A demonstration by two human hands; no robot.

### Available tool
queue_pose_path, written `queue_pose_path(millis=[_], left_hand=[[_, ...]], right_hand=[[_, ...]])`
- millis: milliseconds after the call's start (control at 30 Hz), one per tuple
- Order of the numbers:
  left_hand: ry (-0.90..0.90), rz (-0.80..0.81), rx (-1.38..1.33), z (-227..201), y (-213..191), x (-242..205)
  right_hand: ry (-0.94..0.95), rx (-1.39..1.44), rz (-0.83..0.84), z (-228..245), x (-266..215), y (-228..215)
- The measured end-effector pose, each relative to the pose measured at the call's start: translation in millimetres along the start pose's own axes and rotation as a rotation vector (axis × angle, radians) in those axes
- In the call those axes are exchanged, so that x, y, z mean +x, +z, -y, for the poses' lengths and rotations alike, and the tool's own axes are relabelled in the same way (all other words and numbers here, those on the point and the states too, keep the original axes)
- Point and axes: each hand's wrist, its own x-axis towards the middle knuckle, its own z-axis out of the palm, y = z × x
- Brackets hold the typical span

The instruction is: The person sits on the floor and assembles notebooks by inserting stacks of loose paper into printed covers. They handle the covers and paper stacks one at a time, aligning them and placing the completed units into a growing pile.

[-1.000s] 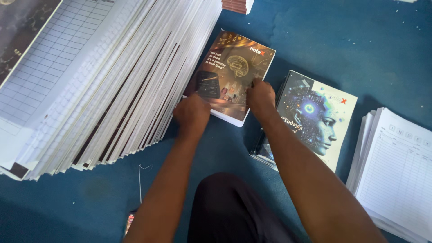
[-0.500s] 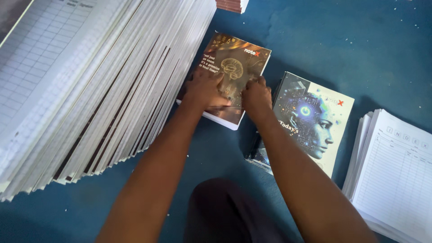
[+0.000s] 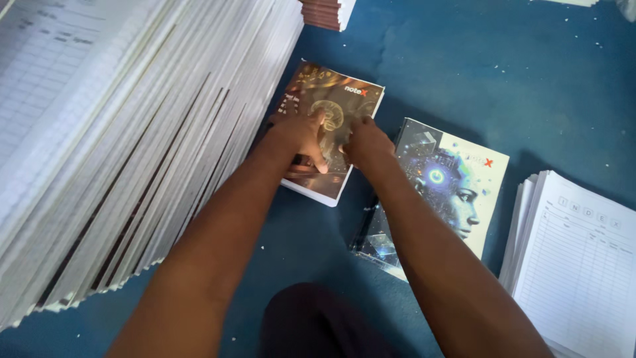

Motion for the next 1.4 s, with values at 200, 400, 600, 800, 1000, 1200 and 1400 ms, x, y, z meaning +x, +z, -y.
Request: queue_pose_path(millis=[200,400,600,800,1000,1200,1400], left_hand=[[-0.039,0.061,0.045,-12,-16,3],[-0.103,0.078,0.034,-26,-22,-2],[-0.116,0.08,-0.054,-21,-14,-6],[-0.071,-0.005,-0.049,-17,-1,-12],[0.015,-0.244,-0.004,-35,28,-16],[0.055,-0.261,-0.057,-43,37,-29],[0.174,-0.516,-0.068,-57,30,-57]], right_hand=[[0.056,0.056,0.007,6,-9,-12],[0.008,0.169,-0.07,-7,-5,-6],[-0.074,0.334,-0.153,-23,14,7],[-0.397,0.419,-0.527,-36,-14,-6],[-0.432,0.55,-0.454,-41,-71,-46],[-0.368,0.548,-0.424,-71,-118,-76],[-0.287,0.5,-0.423,-109,-159,-94]])
